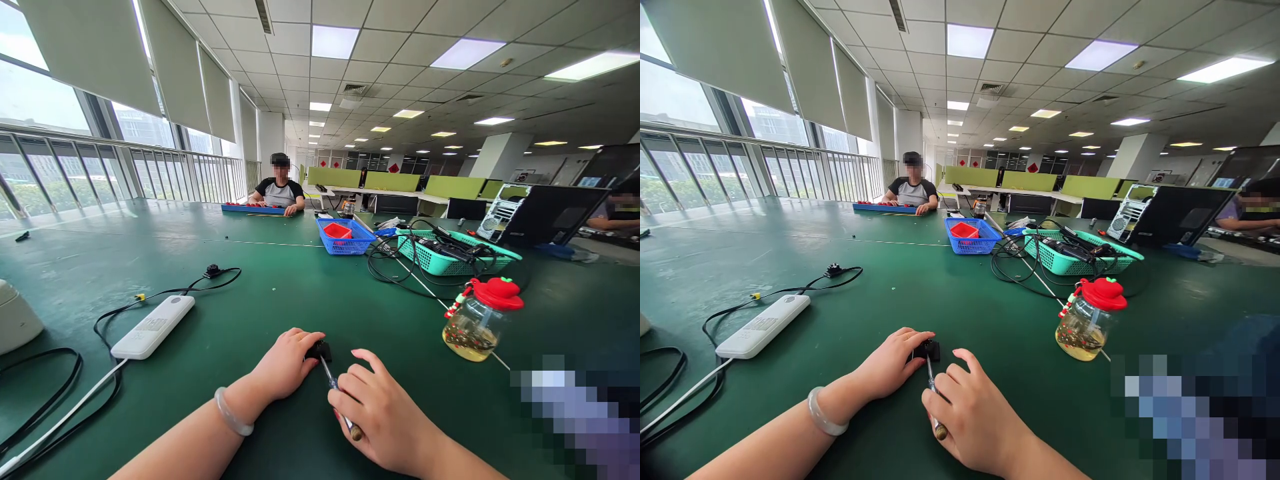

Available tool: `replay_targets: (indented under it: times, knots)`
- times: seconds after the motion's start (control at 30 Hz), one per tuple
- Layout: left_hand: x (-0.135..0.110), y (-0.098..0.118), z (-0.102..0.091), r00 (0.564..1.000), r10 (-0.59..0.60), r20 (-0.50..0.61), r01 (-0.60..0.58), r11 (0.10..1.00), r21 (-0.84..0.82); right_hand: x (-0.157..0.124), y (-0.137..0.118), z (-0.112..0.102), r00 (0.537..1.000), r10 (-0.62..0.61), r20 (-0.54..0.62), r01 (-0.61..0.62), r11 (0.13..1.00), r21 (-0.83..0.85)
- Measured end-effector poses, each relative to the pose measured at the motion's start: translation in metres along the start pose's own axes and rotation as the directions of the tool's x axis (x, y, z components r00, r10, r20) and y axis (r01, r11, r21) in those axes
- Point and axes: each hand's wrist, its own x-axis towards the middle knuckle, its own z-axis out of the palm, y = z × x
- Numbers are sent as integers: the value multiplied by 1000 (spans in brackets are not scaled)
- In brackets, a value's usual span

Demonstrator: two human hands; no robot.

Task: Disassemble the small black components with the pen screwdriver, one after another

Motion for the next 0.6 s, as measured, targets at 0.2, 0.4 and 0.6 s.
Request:
replay_targets:
  times: [0.2, 0.4, 0.6]
  knots:
    - [0, 0, 0, 1000, 2, 0, -2, 1000, -5, 0, 3, 0, 999, -39, -26, 39, 999, 7]
    - [0, 1, 0, 1000, -4, 5, 5, 1000, -11, -1, 3, 0, 996, -17, -92, 18, 1000, 8]
    - [1, 1, 0, 1000, -13, -8, 13, 1000, -8, -2, 4, 2, 997, -6, -80, 8, 999, 31]
